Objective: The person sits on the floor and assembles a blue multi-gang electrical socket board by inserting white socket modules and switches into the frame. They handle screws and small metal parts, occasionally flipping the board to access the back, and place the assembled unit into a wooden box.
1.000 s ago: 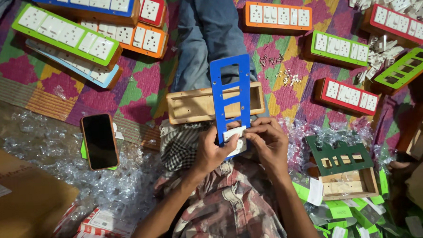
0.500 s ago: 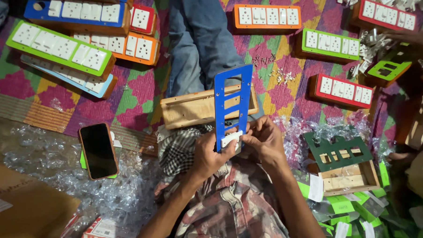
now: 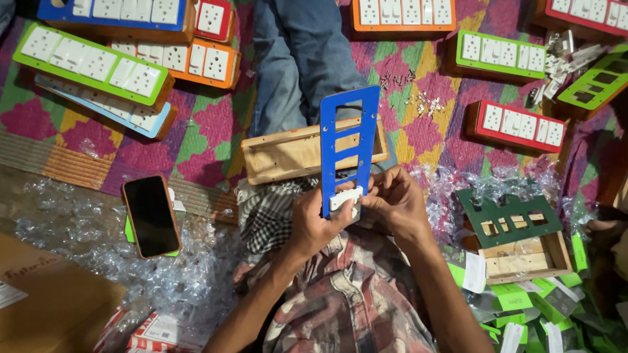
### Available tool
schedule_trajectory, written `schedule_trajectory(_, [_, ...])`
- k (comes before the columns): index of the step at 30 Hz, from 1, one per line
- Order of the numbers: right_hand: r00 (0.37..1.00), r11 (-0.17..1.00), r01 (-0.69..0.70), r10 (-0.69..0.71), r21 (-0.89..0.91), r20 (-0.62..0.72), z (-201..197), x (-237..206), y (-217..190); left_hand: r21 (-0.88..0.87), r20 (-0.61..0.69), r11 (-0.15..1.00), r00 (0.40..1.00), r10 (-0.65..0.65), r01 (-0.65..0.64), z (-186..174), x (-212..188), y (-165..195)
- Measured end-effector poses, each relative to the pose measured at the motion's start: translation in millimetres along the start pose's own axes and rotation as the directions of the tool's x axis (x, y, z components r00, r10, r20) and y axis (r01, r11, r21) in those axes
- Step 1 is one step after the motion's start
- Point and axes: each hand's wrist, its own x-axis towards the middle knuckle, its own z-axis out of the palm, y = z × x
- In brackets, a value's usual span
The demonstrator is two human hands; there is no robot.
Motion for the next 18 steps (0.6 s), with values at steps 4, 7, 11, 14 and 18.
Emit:
schedule_trajectory(4, [1.0, 1.0, 0.024, -0.024, -0.008, 0.009, 1.0, -0.8, 1.4, 0.02, 0.007, 0.999, 0.999, 0.047, -0.047, -1.2, 0.3, 1.4])
schedule_trajectory(7, [1.0, 0.999, 0.001, -0.002, -0.049, -0.005, -0.3, 0.3, 2.3, 0.049, 0.001, 0.994, 0.996, 0.094, -0.094, -0.7, 1.1, 2.2])
schedule_trajectory(11, [0.999, 0.998, -0.04, 0.04, 0.04, -0.01, -2.4, 3.6, 4.1, 0.048, 0.012, 0.996, 0.998, 0.068, -0.069, -0.4, 2.0, 3.0])
schedule_trajectory(14, [1.0, 0.999, -0.028, 0.028, -0.022, 0.01, -2.7, 5.0, 6.1, 0.055, 0.009, 0.997, 0.998, 0.063, -0.063, -1.9, 1.9, 3.6])
schedule_trajectory(18, [0.999, 0.999, 0.012, -0.014, 0.034, 0.051, -1.8, 3.5, 6.8, 0.045, 0.032, 0.998, 0.999, 0.035, -0.037, -1.9, 0.3, 4.0])
